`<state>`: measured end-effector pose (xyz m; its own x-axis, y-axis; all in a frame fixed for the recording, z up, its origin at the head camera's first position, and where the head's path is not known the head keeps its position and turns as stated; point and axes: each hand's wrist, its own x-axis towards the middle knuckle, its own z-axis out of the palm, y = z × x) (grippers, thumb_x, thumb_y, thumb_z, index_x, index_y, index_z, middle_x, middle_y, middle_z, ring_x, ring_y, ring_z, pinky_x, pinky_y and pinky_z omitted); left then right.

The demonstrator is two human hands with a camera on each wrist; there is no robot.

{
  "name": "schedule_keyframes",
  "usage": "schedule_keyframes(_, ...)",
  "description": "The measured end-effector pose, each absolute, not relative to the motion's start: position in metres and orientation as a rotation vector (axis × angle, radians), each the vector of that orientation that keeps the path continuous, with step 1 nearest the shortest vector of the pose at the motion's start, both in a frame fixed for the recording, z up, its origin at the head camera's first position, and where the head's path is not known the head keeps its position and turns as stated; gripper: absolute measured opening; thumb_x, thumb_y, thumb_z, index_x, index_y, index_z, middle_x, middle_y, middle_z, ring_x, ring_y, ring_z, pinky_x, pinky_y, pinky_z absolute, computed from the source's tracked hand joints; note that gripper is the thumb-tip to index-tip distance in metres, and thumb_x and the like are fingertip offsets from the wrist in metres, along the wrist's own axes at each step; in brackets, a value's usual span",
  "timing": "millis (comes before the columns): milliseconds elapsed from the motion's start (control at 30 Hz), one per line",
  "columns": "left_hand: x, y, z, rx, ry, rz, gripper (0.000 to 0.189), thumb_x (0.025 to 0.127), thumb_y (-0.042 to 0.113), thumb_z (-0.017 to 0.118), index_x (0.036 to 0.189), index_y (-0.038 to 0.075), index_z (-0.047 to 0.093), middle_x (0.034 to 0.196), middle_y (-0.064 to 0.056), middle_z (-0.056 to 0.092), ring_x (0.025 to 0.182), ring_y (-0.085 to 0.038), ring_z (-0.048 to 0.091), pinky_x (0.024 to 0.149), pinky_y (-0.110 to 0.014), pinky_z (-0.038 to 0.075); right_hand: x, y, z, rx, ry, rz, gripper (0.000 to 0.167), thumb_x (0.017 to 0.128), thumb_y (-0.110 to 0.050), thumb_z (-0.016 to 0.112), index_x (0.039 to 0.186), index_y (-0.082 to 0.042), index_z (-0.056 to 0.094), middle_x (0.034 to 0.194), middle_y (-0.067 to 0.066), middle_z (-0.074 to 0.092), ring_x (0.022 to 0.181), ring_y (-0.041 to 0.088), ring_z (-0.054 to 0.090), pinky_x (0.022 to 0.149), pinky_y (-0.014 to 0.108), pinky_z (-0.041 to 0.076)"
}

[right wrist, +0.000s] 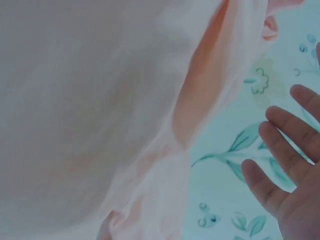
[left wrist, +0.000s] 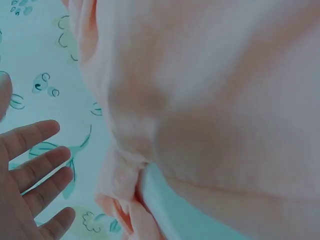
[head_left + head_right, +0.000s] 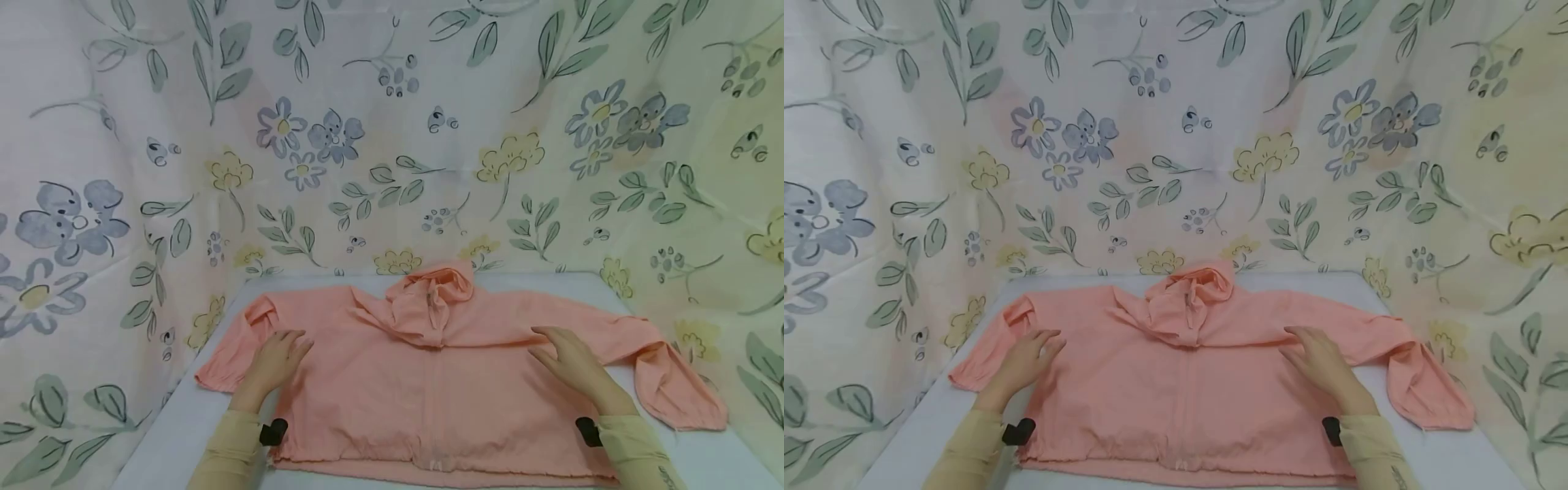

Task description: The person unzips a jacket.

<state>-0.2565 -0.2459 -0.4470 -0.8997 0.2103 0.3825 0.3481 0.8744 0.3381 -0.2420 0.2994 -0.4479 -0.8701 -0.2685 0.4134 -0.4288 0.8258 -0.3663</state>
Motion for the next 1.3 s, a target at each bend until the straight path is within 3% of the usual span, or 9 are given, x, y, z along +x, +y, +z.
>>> schedule_keyframes(267, -0.277, -0.224, -0.434, -0.455, -2.626, -0.637, 0.029, 0.090, 0.025, 0.062, 0.109, 0.003, 0.065, 0.111, -0.017, 0.059, 0.104, -0.037, 0.053, 0.087, -0.053, 0.040, -0.265, 0.274, -0.438, 0.535, -2.696, 0.775, 0.038, 0.092, -0.026, 0.059, 0.119, 0.000, 0.058, 0.119, 0.019, 0.055, 0.114, 0.040, 0.044, 0.092, 0.055, 0.033)
schedule_keyframes(600, -0.304, -0.179, -0.430, -0.514, -2.664, -0.695, 0.025, 0.091, 0.026, 0.060, 0.106, 0.007, 0.066, 0.112, -0.011, 0.059, 0.108, -0.032, 0.052, 0.090, -0.052, 0.037, -0.284, 0.232, -0.432, 0.595, -2.687, 0.963, 0.043, 0.095, -0.032, 0.053, 0.118, 0.003, 0.059, 0.114, 0.018, 0.059, 0.109, 0.036, 0.051, 0.087, 0.052, 0.041)
schedule_keyframes(867, -0.333, -0.132, -0.425, -0.539, -2.594, -0.887, 0.017, 0.090, 0.017, 0.060, 0.101, 0.006, 0.067, 0.101, -0.010, 0.061, 0.097, -0.030, 0.055, 0.084, -0.044, 0.042, -0.297, 0.199, -0.433, 0.693, -2.720, 0.941, 0.039, 0.094, -0.025, 0.057, 0.117, 0.006, 0.059, 0.113, 0.018, 0.060, 0.108, 0.035, 0.053, 0.089, 0.050, 0.041)
schedule_keyframes(1300, -0.351, -0.062, -0.416, -0.489, -2.751, -1.077, 0.034, 0.095, 0.019, 0.054, 0.125, 0.004, 0.053, 0.122, -0.014, 0.049, 0.113, -0.028, 0.046, 0.091, -0.042, 0.040, -0.301, 0.170, -0.438, 0.737, -2.745, 0.934, 0.029, 0.093, -0.017, 0.057, 0.113, 0.005, 0.061, 0.109, 0.015, 0.061, 0.104, 0.032, 0.055, 0.088, 0.048, 0.042)
